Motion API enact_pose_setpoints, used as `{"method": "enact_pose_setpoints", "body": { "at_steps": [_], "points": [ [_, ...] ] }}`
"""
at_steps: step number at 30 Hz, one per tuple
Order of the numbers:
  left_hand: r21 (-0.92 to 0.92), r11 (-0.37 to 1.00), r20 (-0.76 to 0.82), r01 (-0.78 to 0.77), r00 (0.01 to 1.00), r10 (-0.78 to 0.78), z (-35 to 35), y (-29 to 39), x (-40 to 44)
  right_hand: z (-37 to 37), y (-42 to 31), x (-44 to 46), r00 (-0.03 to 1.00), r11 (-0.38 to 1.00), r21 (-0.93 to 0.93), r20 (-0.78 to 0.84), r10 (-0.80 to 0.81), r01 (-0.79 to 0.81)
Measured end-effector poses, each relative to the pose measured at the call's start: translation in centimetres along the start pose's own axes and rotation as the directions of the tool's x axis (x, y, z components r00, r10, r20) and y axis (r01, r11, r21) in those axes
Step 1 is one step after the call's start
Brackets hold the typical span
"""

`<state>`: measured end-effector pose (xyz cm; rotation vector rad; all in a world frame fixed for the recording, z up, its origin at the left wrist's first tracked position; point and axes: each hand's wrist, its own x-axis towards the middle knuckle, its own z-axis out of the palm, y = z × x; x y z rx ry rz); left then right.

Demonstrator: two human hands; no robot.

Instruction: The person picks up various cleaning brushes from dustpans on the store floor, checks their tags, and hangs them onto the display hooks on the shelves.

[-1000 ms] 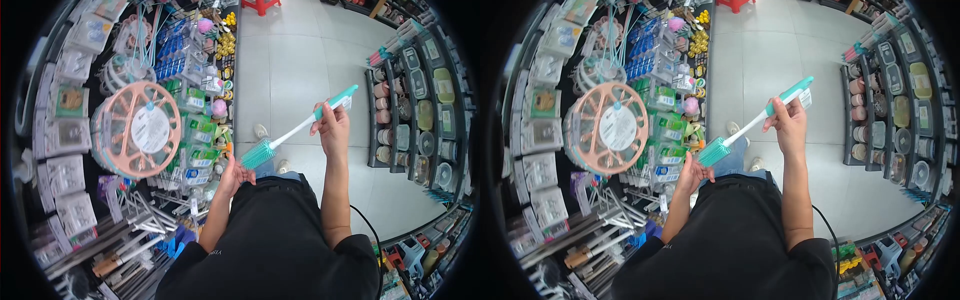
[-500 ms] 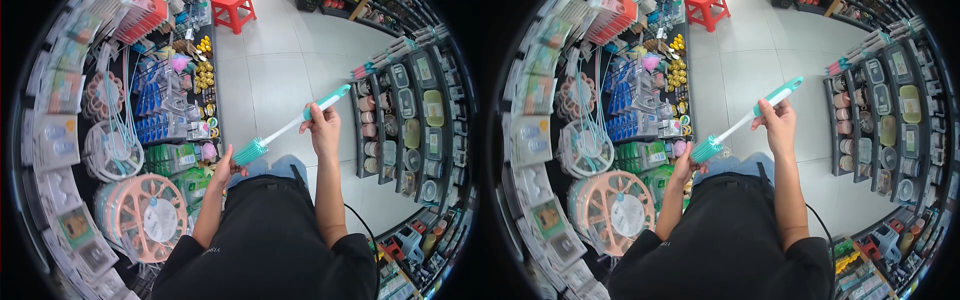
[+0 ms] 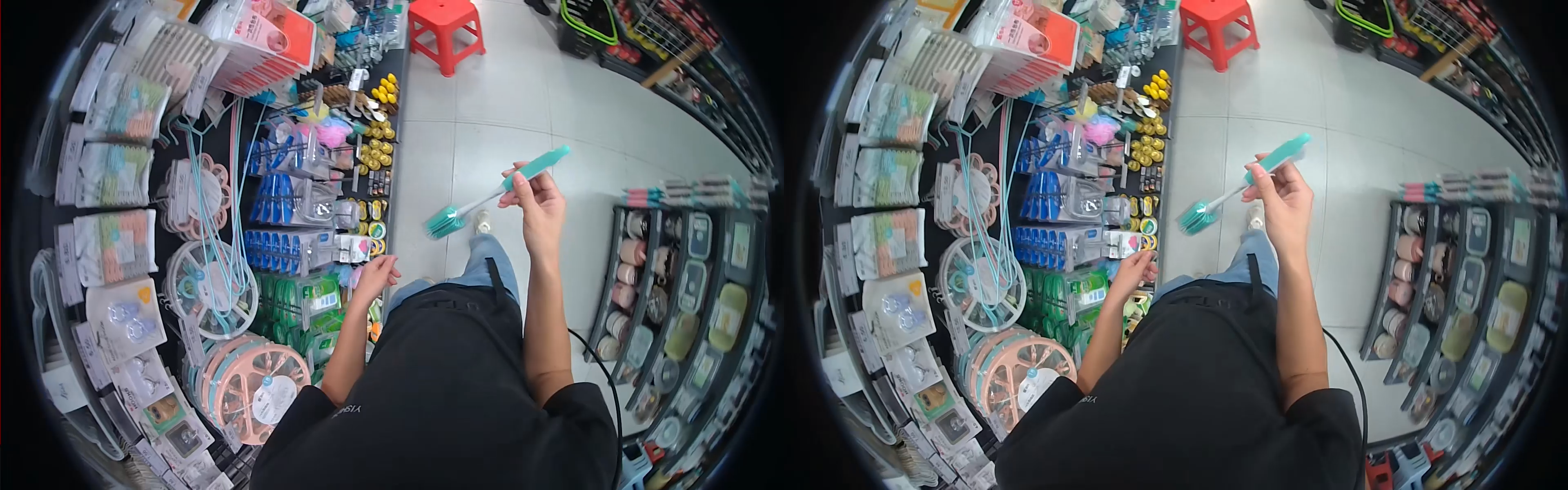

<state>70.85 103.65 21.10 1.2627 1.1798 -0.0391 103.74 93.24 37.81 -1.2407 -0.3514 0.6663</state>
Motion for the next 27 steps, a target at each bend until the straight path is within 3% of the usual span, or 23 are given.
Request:
{"method": "enact_pose_setpoints", "body": {
  "at_steps": [6,9,12,15,16,18,19,21,22,24,27],
  "points": [
    [-0.049,0.969,-0.363,0.242,0.900,-0.242,-1.0,-11.3,6.0,2.2,0.4,14.6,0.981,0.988,-0.125,0.181,-0.067,0.091],
    [-0.186,0.888,-0.329,0.420,0.825,-0.459,1.3,-15.0,3.2,5.3,1.8,20.0,0.971,0.983,-0.177,0.237,-0.010,0.054],
    [0.270,0.857,-0.238,0.439,0.893,-0.382,4.4,-23.8,1.2,8.5,6.2,24.6,0.953,0.974,-0.222,0.303,0.021,0.049],
    [0.605,0.707,-0.226,0.366,0.931,-0.288,8.8,-29.7,1.0,11.8,11.3,27.7,0.945,0.953,-0.298,0.325,0.049,0.053],
    [0.503,0.758,-0.214,0.416,0.909,-0.357,8.9,-30.0,0.6,12.4,13.1,27.5,0.939,0.919,-0.392,0.331,0.092,0.048],
    [0.100,0.820,-0.246,0.564,0.812,-0.529,8.9,-26.2,0.8,14.8,15.6,29.6,0.917,0.825,-0.554,0.377,0.128,0.113],
    [-0.155,0.782,-0.251,0.604,0.741,-0.622,8.7,-23.9,1.4,16.5,16.7,30.6,0.907,0.833,-0.543,0.397,0.143,0.106],
    [-0.563,0.628,-0.234,0.538,0.624,-0.745,7.8,-20.3,3.3,18.3,19.4,30.4,0.889,0.842,-0.537,0.407,0.212,0.045],
    [-0.668,0.572,-0.236,0.475,0.594,-0.769,7.3,-18.3,4.2,18.9,20.7,30.5,0.876,0.829,-0.553,0.437,0.205,0.082],
    [-0.705,0.629,-0.313,0.327,0.653,-0.689,6.1,-14.5,6.0,20.5,23.1,31.5,0.841,0.807,-0.567,0.508,0.187,0.163],
    [-0.719,0.677,-0.461,0.156,0.622,-0.633,5.3,-8.2,7.9,22.1,25.3,33.0,0.751,0.728,-0.652,0.585,0.305,0.213]
  ]
}}
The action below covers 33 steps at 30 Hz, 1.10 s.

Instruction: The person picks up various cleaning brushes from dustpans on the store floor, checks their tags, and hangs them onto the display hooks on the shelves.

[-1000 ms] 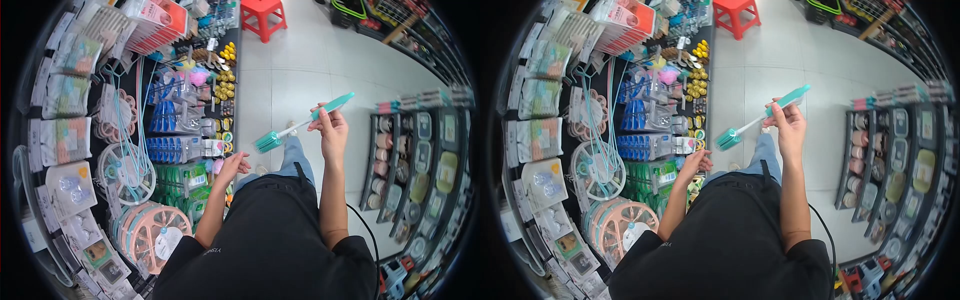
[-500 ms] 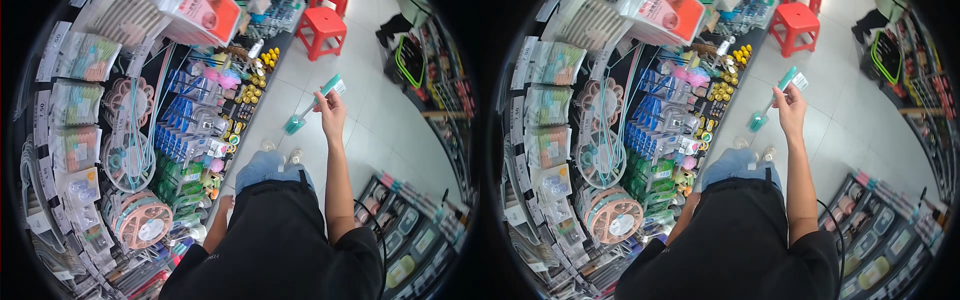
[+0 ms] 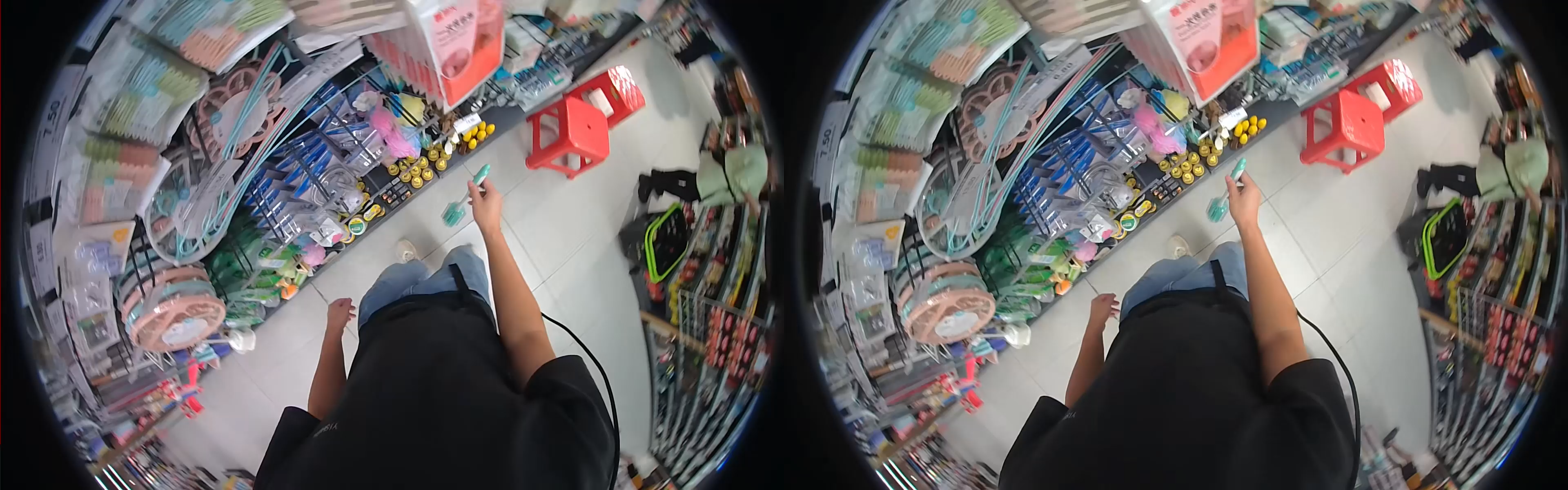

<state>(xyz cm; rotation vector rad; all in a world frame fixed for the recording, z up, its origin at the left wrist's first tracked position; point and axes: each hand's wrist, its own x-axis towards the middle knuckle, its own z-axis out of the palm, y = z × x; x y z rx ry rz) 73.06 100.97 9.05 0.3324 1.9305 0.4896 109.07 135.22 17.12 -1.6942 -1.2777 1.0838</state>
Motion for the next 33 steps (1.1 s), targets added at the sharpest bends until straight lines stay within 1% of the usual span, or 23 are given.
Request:
{"method": "enact_pose_setpoints", "body": {
  "at_steps": [1,2,5,6,9,10,13,14,15,16,17,18,19,20,22,25,27,28,29,30,31,32,33],
  "points": [
    [-0.020,0.998,-0.044,-0.060,0.997,0.059,1.2,0.4,-0.5,0.5,0.7,0.9,0.999,1.000,-0.024,0.038,0.005,-0.004],
    [-0.080,0.995,-0.074,-0.056,0.996,0.050,2.3,0.7,-1.2,1.1,1.5,1.9,0.997,1.000,0.002,0.074,0.007,-0.008],
    [-0.230,0.971,-0.181,-0.058,0.983,0.016,6.1,0.1,-4.1,2.7,3.5,4.8,0.978,0.999,-0.046,0.210,-0.008,0.018],
    [-0.269,0.963,-0.213,-0.013,0.976,-0.047,7.5,-0.5,-5.2,3.2,4.7,5.9,0.961,0.998,-0.035,0.275,-0.036,0.047],
    [-0.401,0.911,-0.258,0.098,0.942,-0.215,13.1,-3.7,-10.5,4.7,7.4,8.2,0.941,0.986,-0.058,0.312,-0.129,0.155],
    [-0.447,0.886,-0.267,0.122,0.928,-0.262,15.5,-4.7,-12.0,4.6,7.3,8.7,0.924,0.993,-0.077,0.377,-0.058,0.094],
    [-0.503,0.805,-0.231,0.315,0.849,-0.476,23.9,-9.1,-16.2,5.0,8.9,10.6,0.884,0.980,-0.090,0.452,-0.118,0.177],
    [-0.336,0.892,-0.197,0.303,0.903,-0.381,26.5,-11.1,-17.6,4.9,9.7,11.4,0.843,0.971,-0.135,0.528,-0.098,0.198],
    [-0.280,0.912,-0.181,0.299,0.917,-0.356,29.5,-14.1,-19.0,4.5,10.5,11.6,0.847,0.977,-0.148,0.529,-0.054,0.156],
    [-0.230,0.931,-0.165,0.285,0.931,-0.326,32.7,-17.0,-20.2,4.5,10.8,11.8,0.848,0.980,-0.159,0.530,-0.019,0.121],
    [-0.180,0.947,-0.151,0.264,0.944,-0.292,35.4,-18.3,-21.0,4.8,11.1,12.2,0.848,0.982,-0.168,0.530,0.011,0.092],
    [-0.227,0.927,-0.185,0.298,0.922,-0.341,37.1,-17.6,-22.6,4.7,11.8,12.5,0.840,0.982,-0.180,0.540,0.046,0.062],
    [-0.276,0.904,-0.218,0.325,0.895,-0.389,39.1,-17.3,-24.0,4.6,12.6,12.7,0.824,0.973,-0.211,0.565,0.044,0.093],
    [-0.314,0.896,-0.257,0.316,0.880,-0.400,40.8,-16.9,-25.3,4.6,13.2,13.0,0.808,0.963,-0.238,0.587,0.040,0.124],
    [-0.306,0.883,-0.279,0.357,0.852,-0.442,43.0,-16.3,-27.4,4.8,14.8,13.6,0.794,0.937,-0.287,0.608,0.019,0.197],
    [-0.170,0.846,-0.220,0.505,0.818,-0.532,45.5,-16.0,-29.8,6.0,18.4,15.4,0.789,0.824,-0.408,0.609,-0.075,0.393],
    [0.106,0.779,-0.284,0.618,0.769,-0.572,48.8,-18.0,-30.8,7.2,20.5,16.5,0.787,0.737,-0.454,0.594,-0.168,0.501],
    [0.049,0.790,-0.249,0.611,0.774,-0.582,50.6,-19.2,-31.5,7.8,21.5,16.7,0.777,0.686,-0.476,0.592,-0.213,0.551],
    [-0.006,0.798,-0.214,0.602,0.779,-0.589,52.3,-20.3,-32.2,8.4,21.7,16.7,0.782,0.680,-0.515,0.606,-0.142,0.522],
    [-0.087,0.814,-0.237,0.574,0.782,-0.576,54.3,-21.7,-33.1,9.2,21.3,16.7,0.787,0.670,-0.555,0.613,-0.072,0.493],
    [-0.163,0.824,-0.259,0.543,0.782,-0.567,55.6,-21.0,-33.9,9.9,23.1,17.6,0.791,0.653,-0.600,0.611,0.002,0.462],
    [-0.289,0.729,-0.210,0.621,0.702,-0.681,57.1,-20.1,-34.7,10.8,25.0,18.5,0.732,0.628,-0.517,0.669,-0.128,0.582],
    [-0.399,0.615,-0.149,0.680,0.614,-0.775,56.0,-17.2,-35.3,11.6,26.1,18.9,0.731,0.642,-0.513,0.673,-0.112,0.570]
  ]
}}
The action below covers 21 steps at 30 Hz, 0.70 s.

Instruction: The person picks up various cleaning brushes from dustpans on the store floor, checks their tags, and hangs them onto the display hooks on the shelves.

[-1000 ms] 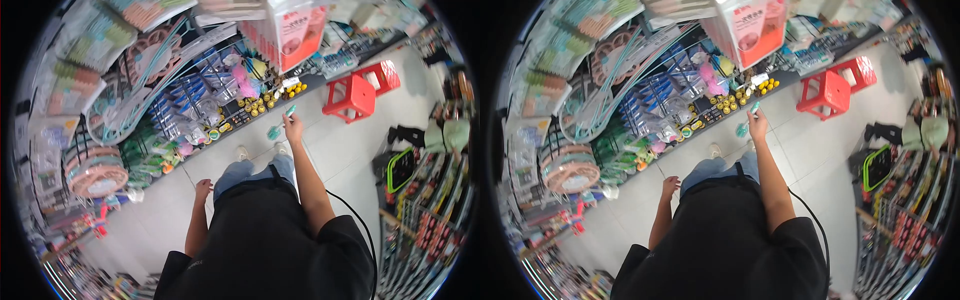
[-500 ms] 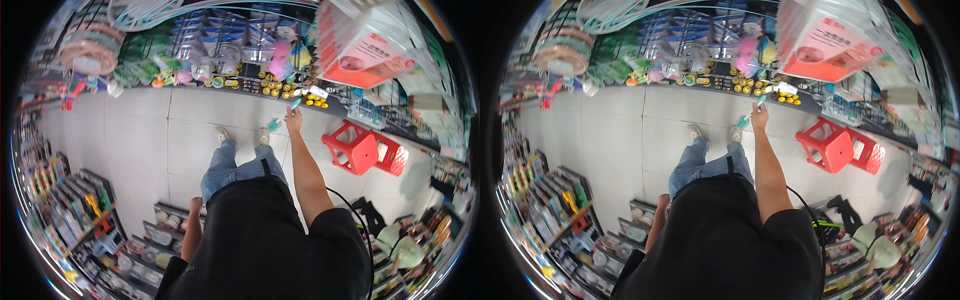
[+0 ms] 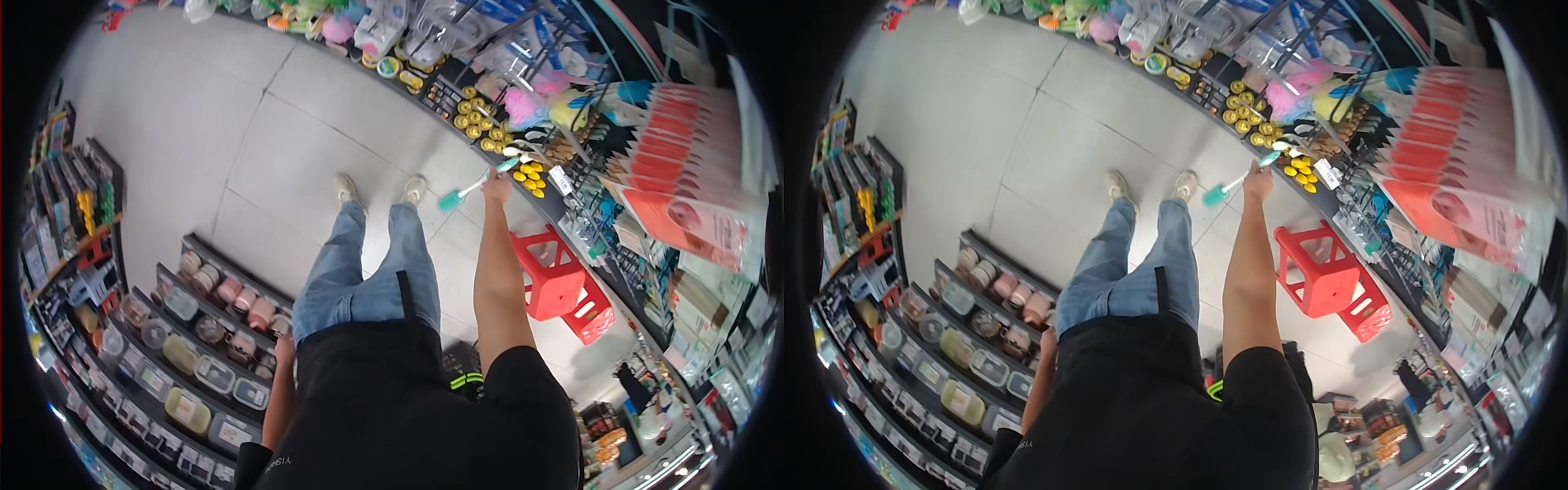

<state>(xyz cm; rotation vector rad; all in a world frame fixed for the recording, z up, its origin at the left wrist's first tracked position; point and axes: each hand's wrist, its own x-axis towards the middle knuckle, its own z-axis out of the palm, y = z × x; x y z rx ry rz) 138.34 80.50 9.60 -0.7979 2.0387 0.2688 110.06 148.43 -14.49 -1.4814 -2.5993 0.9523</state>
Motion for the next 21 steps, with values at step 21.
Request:
{"method": "enact_pose_setpoints", "body": {
  "at_steps": [21],
  "points": [
    [-0.073,0.986,0.148,0.150,0.979,-0.137,7.4,-1.5,-6.0,-0.2,0.7,11.9,0.941,0.755,0.591,0.020,0.338,-0.284]
  ]
}}
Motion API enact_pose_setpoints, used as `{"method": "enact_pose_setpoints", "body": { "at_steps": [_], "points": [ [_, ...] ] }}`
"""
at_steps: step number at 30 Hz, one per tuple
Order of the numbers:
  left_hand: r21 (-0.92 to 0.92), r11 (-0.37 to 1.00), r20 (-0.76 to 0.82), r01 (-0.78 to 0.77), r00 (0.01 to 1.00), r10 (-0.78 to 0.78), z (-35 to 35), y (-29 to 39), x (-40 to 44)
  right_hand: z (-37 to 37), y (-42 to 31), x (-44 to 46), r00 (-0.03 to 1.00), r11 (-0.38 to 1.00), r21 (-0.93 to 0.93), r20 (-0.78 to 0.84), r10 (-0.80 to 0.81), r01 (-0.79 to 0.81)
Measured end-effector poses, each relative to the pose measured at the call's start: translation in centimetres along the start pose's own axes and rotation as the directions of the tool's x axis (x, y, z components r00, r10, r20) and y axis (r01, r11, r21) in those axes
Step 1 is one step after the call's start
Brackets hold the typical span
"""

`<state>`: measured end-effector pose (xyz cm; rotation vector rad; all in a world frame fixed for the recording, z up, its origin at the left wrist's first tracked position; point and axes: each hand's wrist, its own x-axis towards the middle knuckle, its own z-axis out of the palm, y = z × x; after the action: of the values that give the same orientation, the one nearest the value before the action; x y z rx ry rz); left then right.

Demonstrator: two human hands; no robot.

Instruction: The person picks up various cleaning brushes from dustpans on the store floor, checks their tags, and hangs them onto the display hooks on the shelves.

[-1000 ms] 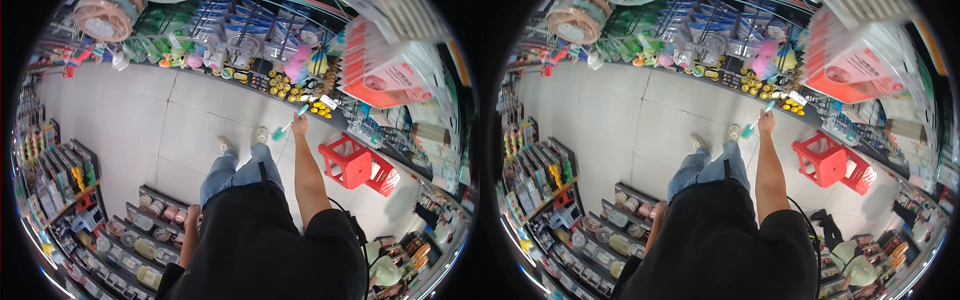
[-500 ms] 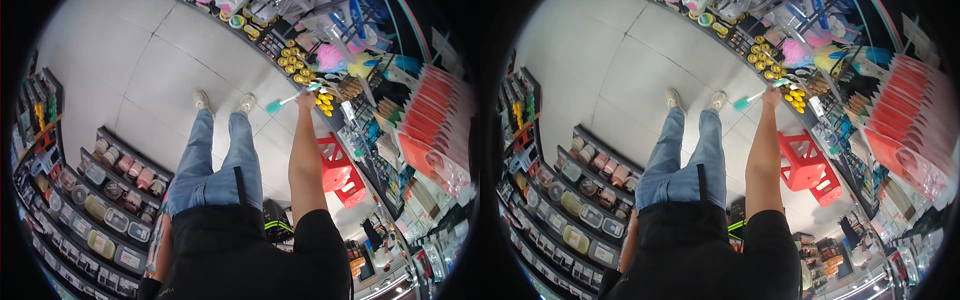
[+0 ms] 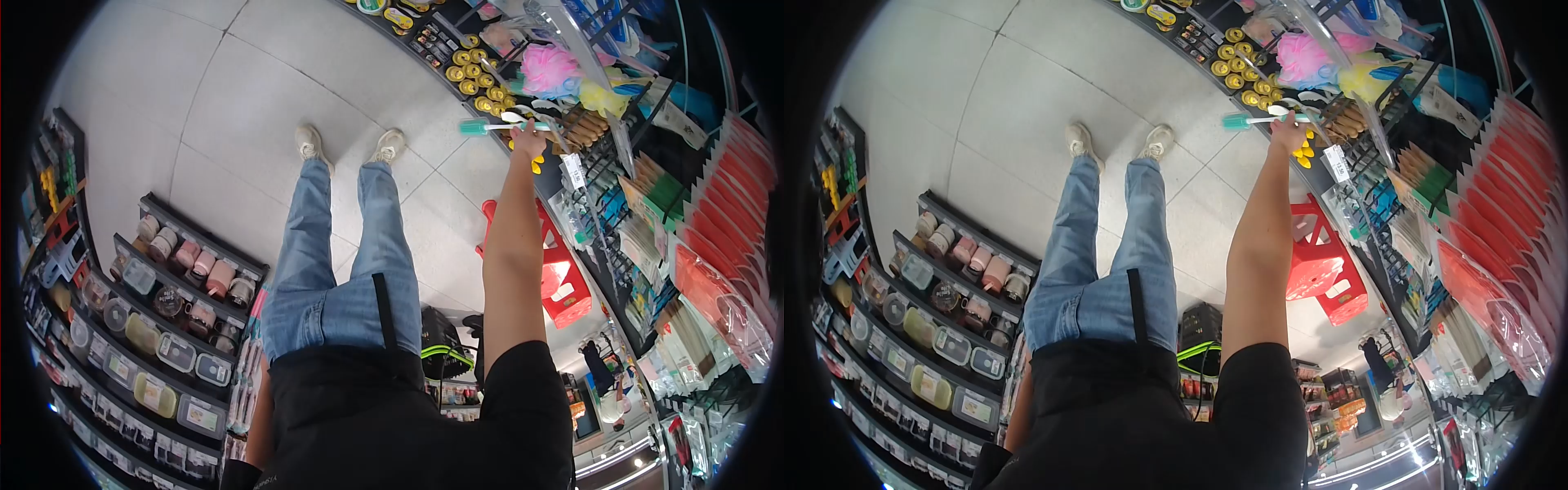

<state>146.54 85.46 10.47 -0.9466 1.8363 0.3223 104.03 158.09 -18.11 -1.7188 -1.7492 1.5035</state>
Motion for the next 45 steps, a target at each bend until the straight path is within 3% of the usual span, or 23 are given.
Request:
{"method": "enact_pose_setpoints", "body": {
  "at_steps": [7,13,18,24,27,30,32,36,38,40,41,42,45],
  "points": [
    [0.011,1.000,-0.002,-0.026,1.000,0.026,-0.8,1.5,0.0,-1.1,0.3,-1.0,0.998,0.998,0.004,0.028,-0.060,0.060],
    [0.026,0.999,0.008,-0.025,1.000,0.025,-0.9,2.1,-0.4,-0.8,0.6,-1.9,0.960,0.959,-0.032,-0.003,-0.282,0.281],
    [0.026,1.000,0.018,-0.018,1.000,0.018,-0.8,2.3,-0.7,-0.2,-0.9,-1.0,0.955,0.957,-0.122,-0.105,-0.277,0.264],
    [0.018,1.000,0.028,-0.010,1.000,0.009,-0.7,2.5,-1.0,0.3,-0.9,-0.7,0.961,0.948,-0.212,-0.092,-0.262,0.238],
    [0.016,1.000,0.032,-0.005,0.999,0.004,-0.5,2.6,-1.2,0.3,-1.1,1.1,0.963,0.812,-0.550,-0.053,-0.266,0.194],
    [0.017,1.000,0.037,0.003,0.999,-0.004,-0.3,2.6,-1.5,1.4,-1.3,2.9,0.870,0.747,-0.549,-0.071,-0.489,0.375],
    [0.019,1.000,0.043,0.009,0.999,-0.010,-0.2,2.6,-1.7,0.6,1.5,9.1,0.713,0.478,-0.664,0.119,-0.691,0.575],
    [0.021,1.000,0.042,0.017,0.999,-0.018,0.1,2.8,-2.0,2.2,2.3,13.0,0.832,0.768,-0.382,0.000,-0.555,0.513],
    [0.017,1.000,0.050,0.016,0.999,-0.016,0.3,2.8,-2.1,2.3,2.6,15.1,0.942,0.936,-0.113,0.027,-0.334,0.334],
    [0.008,1.000,0.051,0.008,0.999,-0.008,0.7,3.2,-2.0,2.1,2.0,15.3,0.979,0.991,0.123,0.187,-0.077,0.054],
    [0.002,1.000,0.054,-0.002,0.999,0.001,1.0,3.4,-1.8,1.6,2.5,12.5,0.885,0.638,-0.617,0.267,-0.382,0.462],
    [-0.005,1.000,0.054,-0.011,0.999,0.011,1.1,3.5,-1.7,1.8,1.2,9.8,0.708,-0.246,-0.850,0.525,-0.472,0.466],
    [-0.037,0.998,0.045,-0.041,0.998,0.043,1.3,4.3,-1.5,2.7,9.0,6.4,0.764,-0.022,-0.782,0.614,-0.198,0.623]
  ]
}}
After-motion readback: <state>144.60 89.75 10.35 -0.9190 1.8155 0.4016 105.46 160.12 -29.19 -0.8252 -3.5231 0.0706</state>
